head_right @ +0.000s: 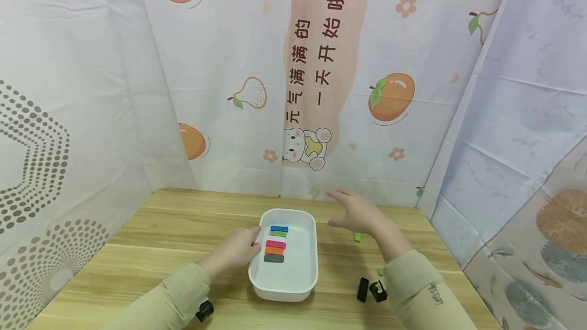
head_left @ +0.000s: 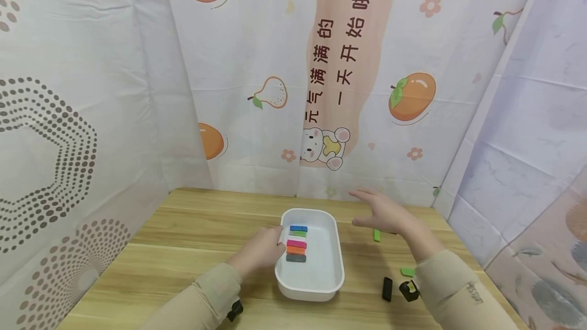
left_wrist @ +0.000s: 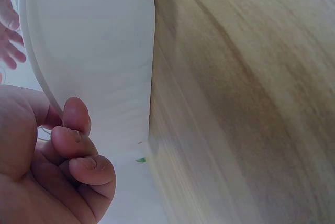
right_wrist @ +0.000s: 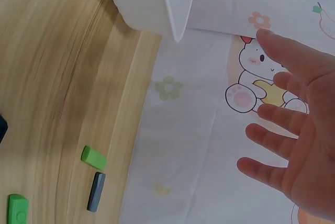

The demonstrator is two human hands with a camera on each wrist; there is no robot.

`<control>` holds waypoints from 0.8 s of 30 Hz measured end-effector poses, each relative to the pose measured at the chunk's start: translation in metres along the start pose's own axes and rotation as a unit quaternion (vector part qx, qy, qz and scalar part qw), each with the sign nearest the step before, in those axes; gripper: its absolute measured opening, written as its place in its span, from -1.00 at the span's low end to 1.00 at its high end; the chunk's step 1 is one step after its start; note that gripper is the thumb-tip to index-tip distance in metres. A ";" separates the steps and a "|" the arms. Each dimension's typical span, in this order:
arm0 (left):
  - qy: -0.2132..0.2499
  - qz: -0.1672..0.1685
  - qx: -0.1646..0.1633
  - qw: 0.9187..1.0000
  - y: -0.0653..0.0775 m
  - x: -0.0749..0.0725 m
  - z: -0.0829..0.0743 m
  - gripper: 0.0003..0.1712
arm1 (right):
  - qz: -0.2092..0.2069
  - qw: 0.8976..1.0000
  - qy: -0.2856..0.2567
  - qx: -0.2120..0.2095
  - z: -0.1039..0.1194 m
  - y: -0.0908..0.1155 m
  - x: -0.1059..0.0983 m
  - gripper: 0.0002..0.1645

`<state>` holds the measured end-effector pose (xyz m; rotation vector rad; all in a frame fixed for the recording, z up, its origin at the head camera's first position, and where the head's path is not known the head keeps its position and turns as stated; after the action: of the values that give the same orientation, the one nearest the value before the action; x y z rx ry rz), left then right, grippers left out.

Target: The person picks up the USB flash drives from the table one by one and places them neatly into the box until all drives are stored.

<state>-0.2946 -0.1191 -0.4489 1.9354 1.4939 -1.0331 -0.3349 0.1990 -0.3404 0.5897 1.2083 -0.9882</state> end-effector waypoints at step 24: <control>0.003 0.000 -0.007 1.000 0.002 -0.001 -0.002 -0.38 | -0.006 1.000 -0.003 0.017 -0.037 0.032 -0.007 -0.07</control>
<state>-0.2926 -0.1182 -0.4470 1.9298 1.5005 -1.0152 -0.3255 0.2471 -0.3484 0.6067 1.1917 -1.0219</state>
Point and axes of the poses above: each hand's wrist, its own y-axis away from the middle knuckle, its own x-axis out of the palm, z = x × y, the point moved 2 cm from there along -y, towards the middle knuckle, and after that the axes turned 1 degree about x, right-handed, at the moved point
